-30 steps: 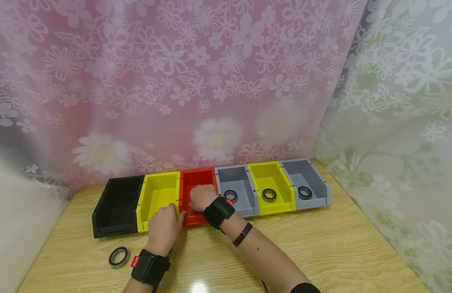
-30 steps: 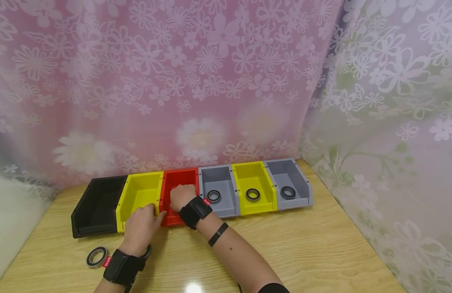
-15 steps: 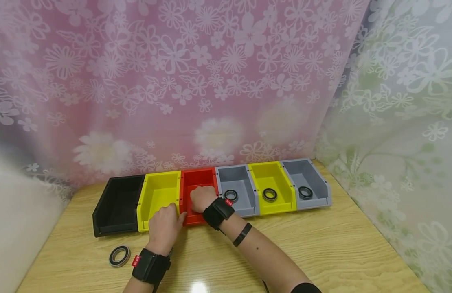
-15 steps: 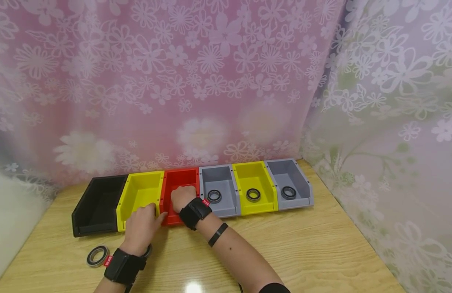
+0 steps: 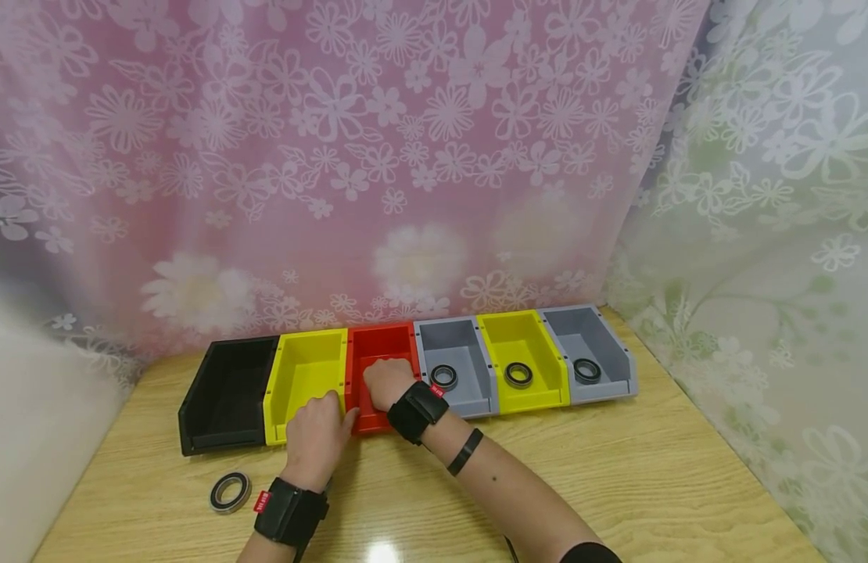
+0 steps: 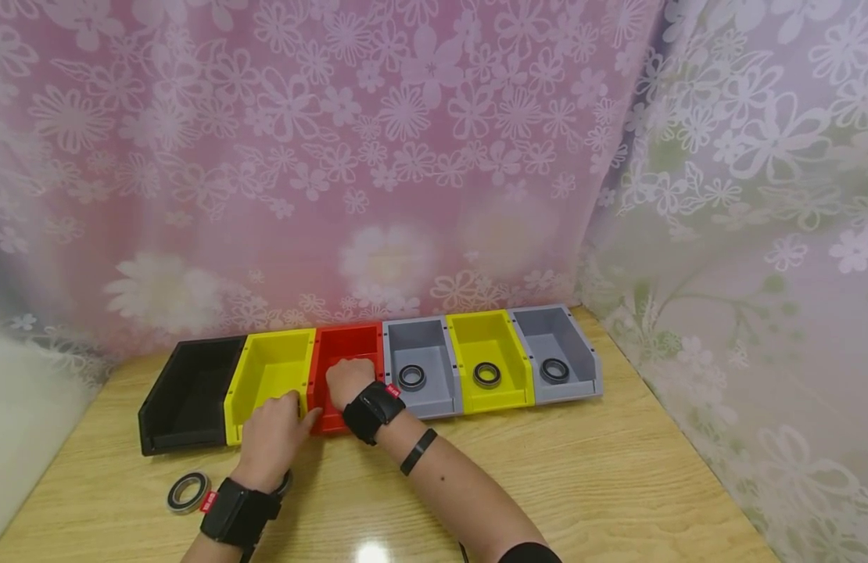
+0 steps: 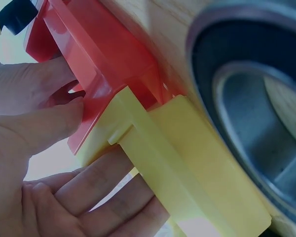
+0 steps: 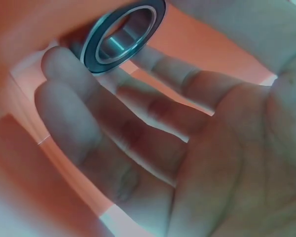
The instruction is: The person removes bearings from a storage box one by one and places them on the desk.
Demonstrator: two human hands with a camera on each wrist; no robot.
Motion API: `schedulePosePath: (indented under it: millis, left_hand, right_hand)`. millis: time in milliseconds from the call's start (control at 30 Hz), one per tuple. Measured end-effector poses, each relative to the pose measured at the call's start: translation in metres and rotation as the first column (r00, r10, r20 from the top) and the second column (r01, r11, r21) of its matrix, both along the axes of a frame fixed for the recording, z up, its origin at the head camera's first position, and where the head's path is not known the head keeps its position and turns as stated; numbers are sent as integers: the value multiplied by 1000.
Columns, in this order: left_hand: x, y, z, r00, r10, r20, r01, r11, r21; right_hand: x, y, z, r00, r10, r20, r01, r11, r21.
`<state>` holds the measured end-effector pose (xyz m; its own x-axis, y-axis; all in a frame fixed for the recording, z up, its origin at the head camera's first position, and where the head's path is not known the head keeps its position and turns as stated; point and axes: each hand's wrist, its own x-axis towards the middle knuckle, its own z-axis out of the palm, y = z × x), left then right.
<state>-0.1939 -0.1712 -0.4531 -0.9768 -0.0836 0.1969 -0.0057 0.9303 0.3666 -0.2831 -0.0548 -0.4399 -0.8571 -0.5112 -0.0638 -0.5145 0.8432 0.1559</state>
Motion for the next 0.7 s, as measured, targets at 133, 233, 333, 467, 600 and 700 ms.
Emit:
schedulePosePath:
  millis: [133,233,333,467,600,700]
  left_hand:
    - [1,0,-1,1000,0,-6,0,1000,0]
    - [1,1,-1,1000,-3,-14,3,1000,-1]
    - [2,1,0,1000,-7,-21,7,1000,-2]
    - [1,1,0,1000,-9,-19,9,1000,0]
    - [1,1,0,1000,-9,-12,9,1000,0]
    - [1,1,0,1000,-8,-12,8,1000,-3]
  right_hand:
    - [2,1,2,1000,4,9,-4,1000,-4]
    - [3,1,2,1000,2,15,-2,1000,-5]
    - [2,1,2,1000,-8,25,8,1000,-4]
    - [2,1,1,999,-20,47,20,1000,-13]
    - [3,1,0,997,-29,66,32,999,-36]
    - [3,2,0,996,-35,84,39,998,-56]
